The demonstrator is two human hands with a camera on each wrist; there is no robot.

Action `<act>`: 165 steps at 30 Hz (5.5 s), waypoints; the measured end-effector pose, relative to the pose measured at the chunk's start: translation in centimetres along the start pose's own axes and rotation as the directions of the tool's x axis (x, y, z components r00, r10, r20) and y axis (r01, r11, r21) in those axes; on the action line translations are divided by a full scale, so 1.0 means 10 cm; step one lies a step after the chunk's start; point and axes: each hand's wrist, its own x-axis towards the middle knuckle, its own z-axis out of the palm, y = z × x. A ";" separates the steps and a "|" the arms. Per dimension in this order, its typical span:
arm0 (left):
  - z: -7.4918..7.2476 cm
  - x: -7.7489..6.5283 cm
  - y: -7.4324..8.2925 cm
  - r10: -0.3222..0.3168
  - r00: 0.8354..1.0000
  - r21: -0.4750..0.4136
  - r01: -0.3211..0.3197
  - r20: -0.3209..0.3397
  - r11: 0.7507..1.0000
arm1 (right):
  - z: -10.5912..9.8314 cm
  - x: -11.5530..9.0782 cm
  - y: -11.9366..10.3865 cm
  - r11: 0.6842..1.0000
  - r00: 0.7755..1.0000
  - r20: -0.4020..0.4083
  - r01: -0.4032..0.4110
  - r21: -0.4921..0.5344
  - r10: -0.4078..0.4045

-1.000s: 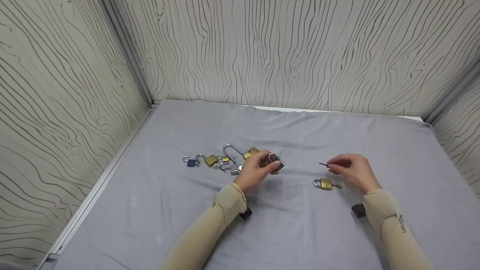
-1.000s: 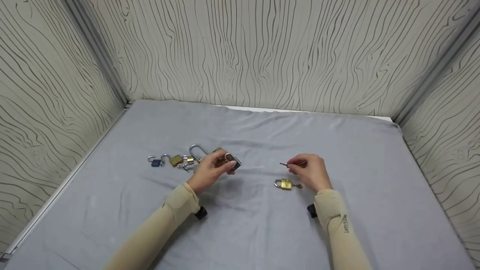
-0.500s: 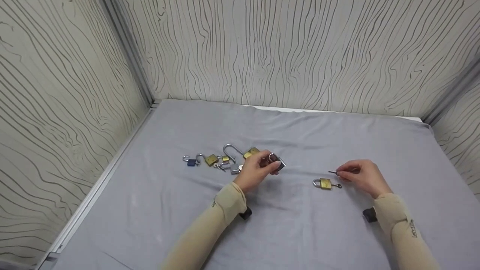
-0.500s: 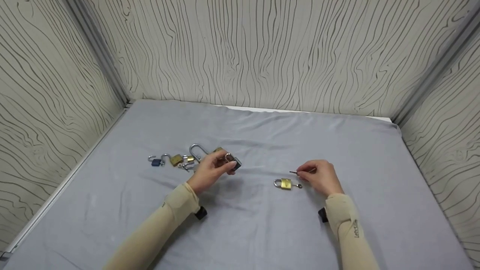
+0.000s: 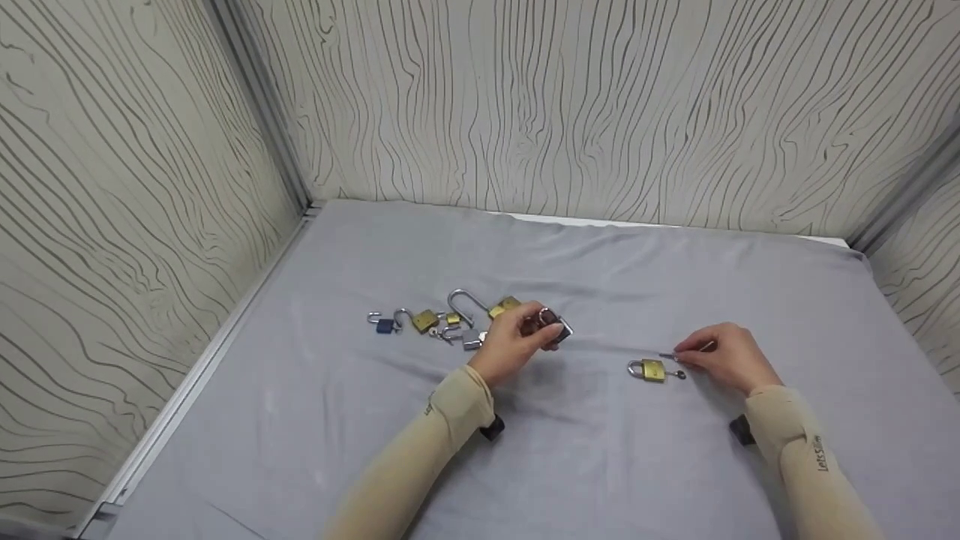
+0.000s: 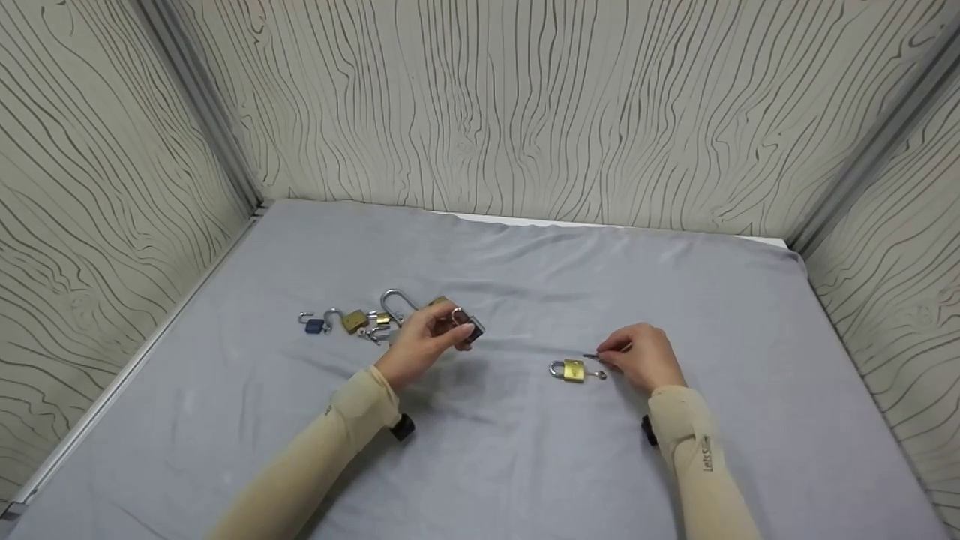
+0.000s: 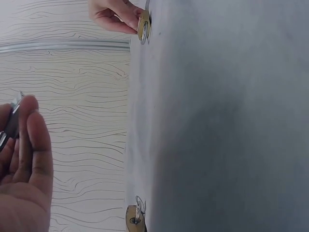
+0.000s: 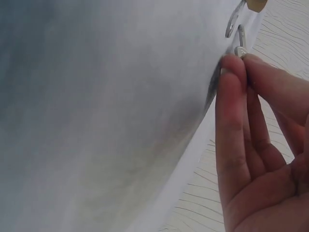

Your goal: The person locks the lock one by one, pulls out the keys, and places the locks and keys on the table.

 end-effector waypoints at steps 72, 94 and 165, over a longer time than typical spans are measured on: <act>0.96 0.23 0.01 -0.236 0.921 0.726 -0.070 0.311 0.684 | 0.22 0.06 -0.29 0.825 0.833 -0.088 0.518 -0.226 -0.547; 1.03 0.23 0.09 -0.327 0.909 0.869 -0.073 0.260 0.489 | 0.20 0.13 -0.30 0.870 0.899 -0.008 0.421 -0.256 -0.437; -1.06 0.11 -0.21 -0.053 0.932 0.471 0.229 -0.358 0.852 | 1.16 0.80 -1.80 0.867 0.881 -0.158 0.382 -0.321 -0.447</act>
